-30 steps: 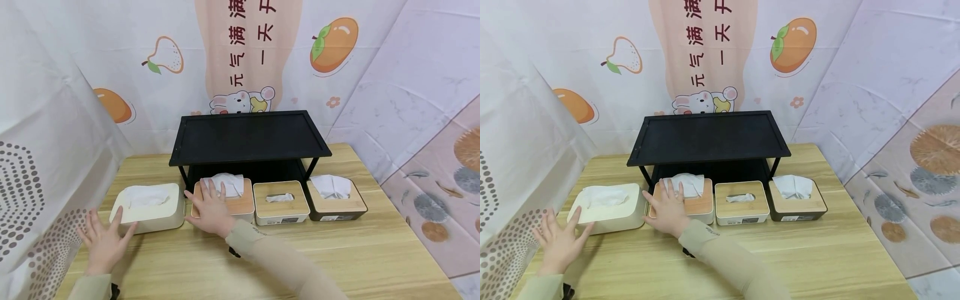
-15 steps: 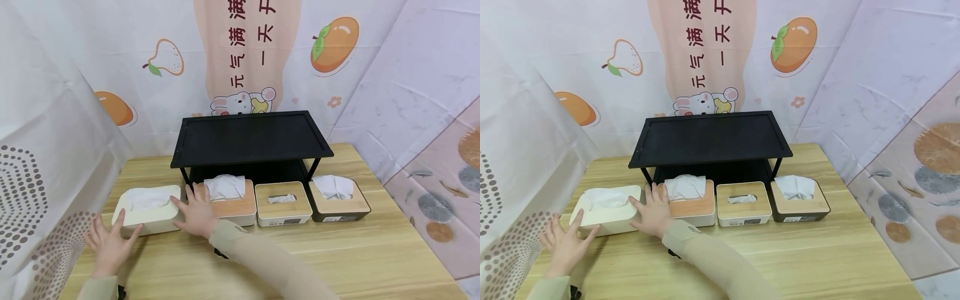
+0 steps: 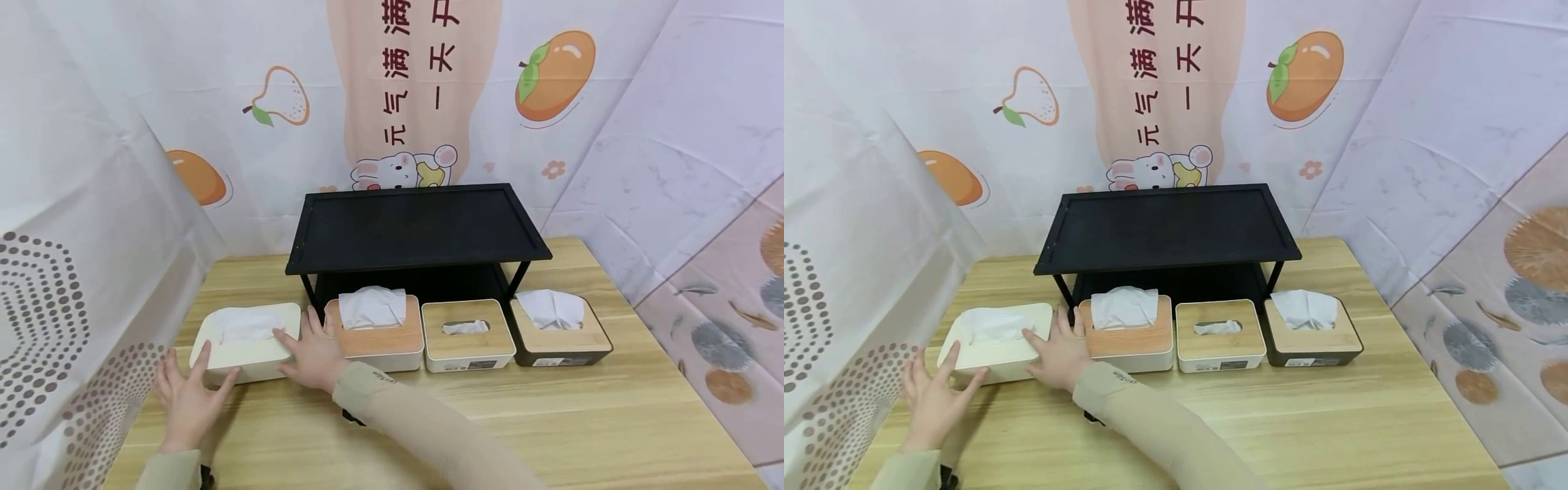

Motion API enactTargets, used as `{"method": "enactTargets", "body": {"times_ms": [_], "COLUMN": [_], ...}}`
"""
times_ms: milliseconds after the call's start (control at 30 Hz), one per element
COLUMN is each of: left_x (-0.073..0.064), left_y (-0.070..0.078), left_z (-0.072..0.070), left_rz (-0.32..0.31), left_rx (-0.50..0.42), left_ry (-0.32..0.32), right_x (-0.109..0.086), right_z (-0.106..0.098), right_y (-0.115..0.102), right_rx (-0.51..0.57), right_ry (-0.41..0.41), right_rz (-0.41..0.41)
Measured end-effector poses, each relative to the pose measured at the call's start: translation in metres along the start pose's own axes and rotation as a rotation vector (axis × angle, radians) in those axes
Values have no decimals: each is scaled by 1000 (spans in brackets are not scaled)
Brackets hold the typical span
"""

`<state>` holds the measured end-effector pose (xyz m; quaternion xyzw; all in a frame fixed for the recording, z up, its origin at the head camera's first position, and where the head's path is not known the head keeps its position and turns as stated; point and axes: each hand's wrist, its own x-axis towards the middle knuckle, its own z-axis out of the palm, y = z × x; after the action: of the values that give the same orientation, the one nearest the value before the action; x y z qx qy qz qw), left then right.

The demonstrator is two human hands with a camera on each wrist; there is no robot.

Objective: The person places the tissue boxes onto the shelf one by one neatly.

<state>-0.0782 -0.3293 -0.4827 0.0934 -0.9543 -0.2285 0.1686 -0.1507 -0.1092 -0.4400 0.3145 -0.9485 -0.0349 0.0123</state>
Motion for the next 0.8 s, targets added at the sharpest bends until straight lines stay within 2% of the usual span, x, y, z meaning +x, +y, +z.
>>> {"method": "enactTargets", "body": {"times_ms": [133,467,533,667,733,800], "left_x": [2,5,6,6,7,7], "left_y": [1,3,3,3,4,4], "left_z": [0,2,2,1,1,2], "left_rz": [-2,11,-2,-68,-93,-93], "left_rx": [-16,-93,-111,-140,-162,-174], "left_ry": [-22,-22,-31,-54,-46,-20], "right_x": [1,5,6,7,7,6], "right_z": [1,0,1,3,3,3], "right_y": [-1,-8,-9,-13,-15,-16], "right_rx": [-22,-57,-55,-35,-28,-25], "right_ry": [-22,-30,-24,-13,-4,11], "right_rz": [13,36,48,53,50,46]}}
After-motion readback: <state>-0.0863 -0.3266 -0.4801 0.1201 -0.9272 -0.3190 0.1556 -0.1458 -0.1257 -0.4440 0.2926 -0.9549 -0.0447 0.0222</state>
